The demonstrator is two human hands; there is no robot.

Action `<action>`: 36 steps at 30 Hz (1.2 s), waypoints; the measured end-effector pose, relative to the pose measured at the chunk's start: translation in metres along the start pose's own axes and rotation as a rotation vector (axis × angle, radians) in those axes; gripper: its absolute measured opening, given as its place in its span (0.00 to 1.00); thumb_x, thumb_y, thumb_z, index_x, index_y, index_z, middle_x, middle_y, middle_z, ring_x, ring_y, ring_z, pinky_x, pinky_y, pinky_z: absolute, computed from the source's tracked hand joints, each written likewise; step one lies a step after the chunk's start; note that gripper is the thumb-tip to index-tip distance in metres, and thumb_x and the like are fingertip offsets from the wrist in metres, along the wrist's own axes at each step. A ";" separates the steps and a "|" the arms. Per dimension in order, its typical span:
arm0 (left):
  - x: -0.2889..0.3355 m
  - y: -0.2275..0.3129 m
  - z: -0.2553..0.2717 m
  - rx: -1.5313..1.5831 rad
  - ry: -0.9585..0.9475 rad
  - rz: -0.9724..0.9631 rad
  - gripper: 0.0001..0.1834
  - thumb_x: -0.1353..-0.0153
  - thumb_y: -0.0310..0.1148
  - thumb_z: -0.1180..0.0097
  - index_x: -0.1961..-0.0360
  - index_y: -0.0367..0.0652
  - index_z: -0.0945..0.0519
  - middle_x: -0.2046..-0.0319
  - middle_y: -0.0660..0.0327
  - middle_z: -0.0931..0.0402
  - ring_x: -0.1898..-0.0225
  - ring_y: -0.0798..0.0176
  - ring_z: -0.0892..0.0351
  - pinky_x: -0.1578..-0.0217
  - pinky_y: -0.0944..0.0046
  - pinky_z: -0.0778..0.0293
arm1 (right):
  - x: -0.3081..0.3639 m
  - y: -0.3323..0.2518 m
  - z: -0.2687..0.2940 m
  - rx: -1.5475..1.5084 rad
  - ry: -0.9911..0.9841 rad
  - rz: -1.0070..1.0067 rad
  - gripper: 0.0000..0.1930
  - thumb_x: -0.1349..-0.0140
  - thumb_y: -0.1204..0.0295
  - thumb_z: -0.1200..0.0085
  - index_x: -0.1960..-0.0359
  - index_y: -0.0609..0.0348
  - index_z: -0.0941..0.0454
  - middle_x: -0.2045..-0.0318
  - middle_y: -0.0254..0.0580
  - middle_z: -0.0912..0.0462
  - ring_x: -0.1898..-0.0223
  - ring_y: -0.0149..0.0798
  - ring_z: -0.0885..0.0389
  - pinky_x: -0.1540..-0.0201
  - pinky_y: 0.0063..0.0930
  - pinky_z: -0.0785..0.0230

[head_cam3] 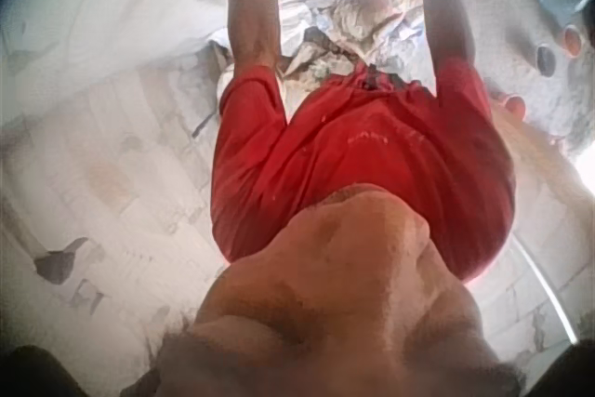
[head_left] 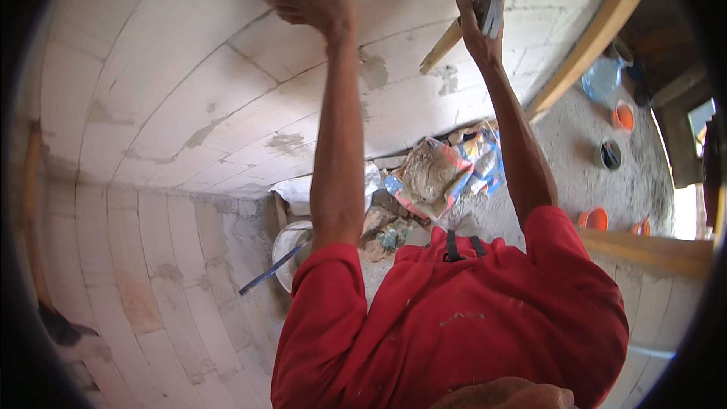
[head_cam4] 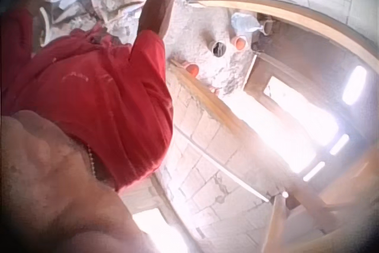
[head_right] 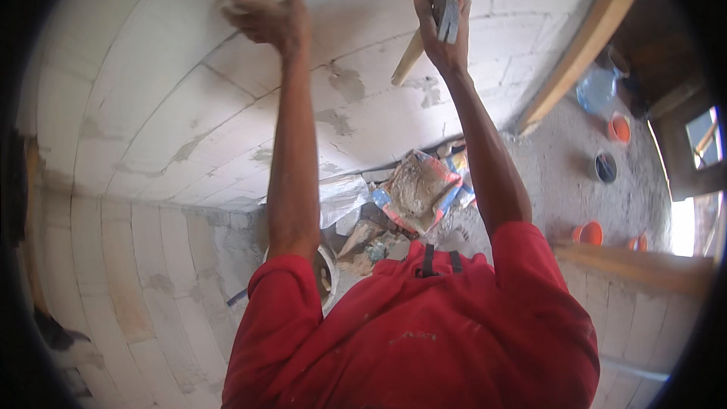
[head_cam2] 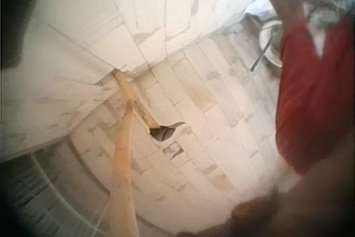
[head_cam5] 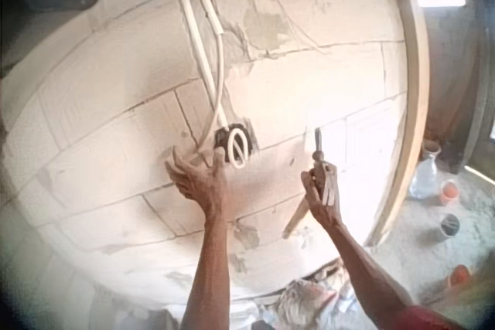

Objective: The person uses a hammer and chisel to chip away at a tiled wall to create a recess. They then insert a black electrical box into the hole and secure it with a nail, adjusting the white conduit pipe to fit.

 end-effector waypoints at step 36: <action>0.728 -0.171 0.226 -0.844 -1.902 0.532 0.49 0.45 0.46 0.32 0.25 0.45 0.41 0.32 0.45 0.38 0.37 0.37 0.32 0.38 0.42 0.33 | 0.874 0.546 0.334 1.144 -1.341 -1.321 0.31 0.32 0.61 0.45 0.27 0.37 0.37 0.23 0.48 0.47 0.26 0.59 0.42 0.27 0.56 0.46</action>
Point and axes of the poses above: each hand's wrist, its own x-axis away from the middle knuckle, its own z-axis out of the back of the hand, y = z × x, the point moved 3 cm from there along -x, towards the middle knuckle
